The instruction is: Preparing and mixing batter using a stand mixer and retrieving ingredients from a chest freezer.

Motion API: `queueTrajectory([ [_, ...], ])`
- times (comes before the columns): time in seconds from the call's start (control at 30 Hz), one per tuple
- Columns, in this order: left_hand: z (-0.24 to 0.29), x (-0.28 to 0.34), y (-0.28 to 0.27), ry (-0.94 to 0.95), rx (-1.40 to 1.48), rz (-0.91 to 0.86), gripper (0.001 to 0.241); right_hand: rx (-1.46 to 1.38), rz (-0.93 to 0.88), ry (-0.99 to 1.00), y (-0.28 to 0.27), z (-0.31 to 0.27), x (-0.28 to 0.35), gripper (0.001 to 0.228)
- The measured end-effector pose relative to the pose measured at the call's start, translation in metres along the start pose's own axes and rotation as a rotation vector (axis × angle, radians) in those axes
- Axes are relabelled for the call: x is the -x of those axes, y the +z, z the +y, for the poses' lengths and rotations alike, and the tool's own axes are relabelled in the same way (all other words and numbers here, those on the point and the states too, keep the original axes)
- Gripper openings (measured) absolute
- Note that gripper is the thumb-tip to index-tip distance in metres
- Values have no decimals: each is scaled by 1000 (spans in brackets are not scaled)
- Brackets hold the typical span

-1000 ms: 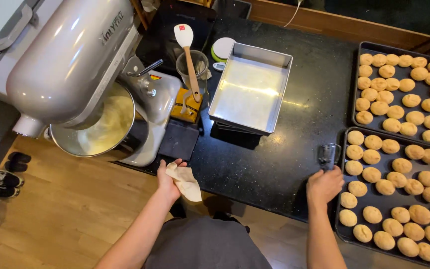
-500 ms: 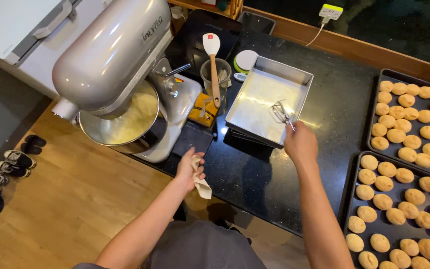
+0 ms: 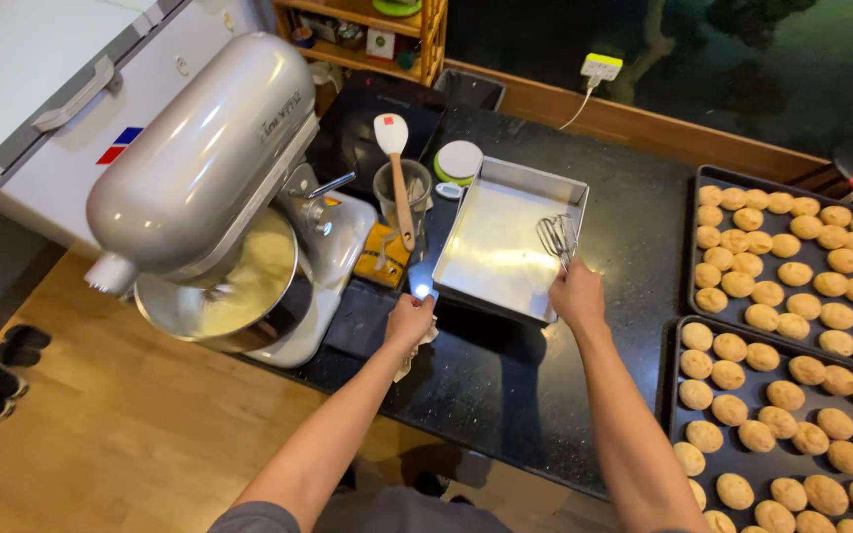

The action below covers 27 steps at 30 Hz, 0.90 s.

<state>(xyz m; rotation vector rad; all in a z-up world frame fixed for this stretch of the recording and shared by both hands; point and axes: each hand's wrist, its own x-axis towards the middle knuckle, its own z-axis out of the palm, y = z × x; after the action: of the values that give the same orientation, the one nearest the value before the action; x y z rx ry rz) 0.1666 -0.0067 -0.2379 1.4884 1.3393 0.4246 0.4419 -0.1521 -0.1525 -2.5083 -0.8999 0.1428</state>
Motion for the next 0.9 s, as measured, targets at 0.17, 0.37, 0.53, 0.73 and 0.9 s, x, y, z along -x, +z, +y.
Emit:
queueTrajectory([
  [0.17,66,14,-1,40,-424,-21,43,-122,159,-100,-49,42,31,21],
  [0.37,44,-27,34,188,-563,-74,38,-40,218,53,-92,107,68,20],
  [0.53,49,43,79,204,-514,-357,45,-105,217,143,-98,116,96,20],
  [0.73,87,106,43,116,-485,-410,46,-159,218,128,-72,92,108,18],
  [0.9,44,31,16,66,-370,87,50,-165,204,-3,-31,77,103,16],
])
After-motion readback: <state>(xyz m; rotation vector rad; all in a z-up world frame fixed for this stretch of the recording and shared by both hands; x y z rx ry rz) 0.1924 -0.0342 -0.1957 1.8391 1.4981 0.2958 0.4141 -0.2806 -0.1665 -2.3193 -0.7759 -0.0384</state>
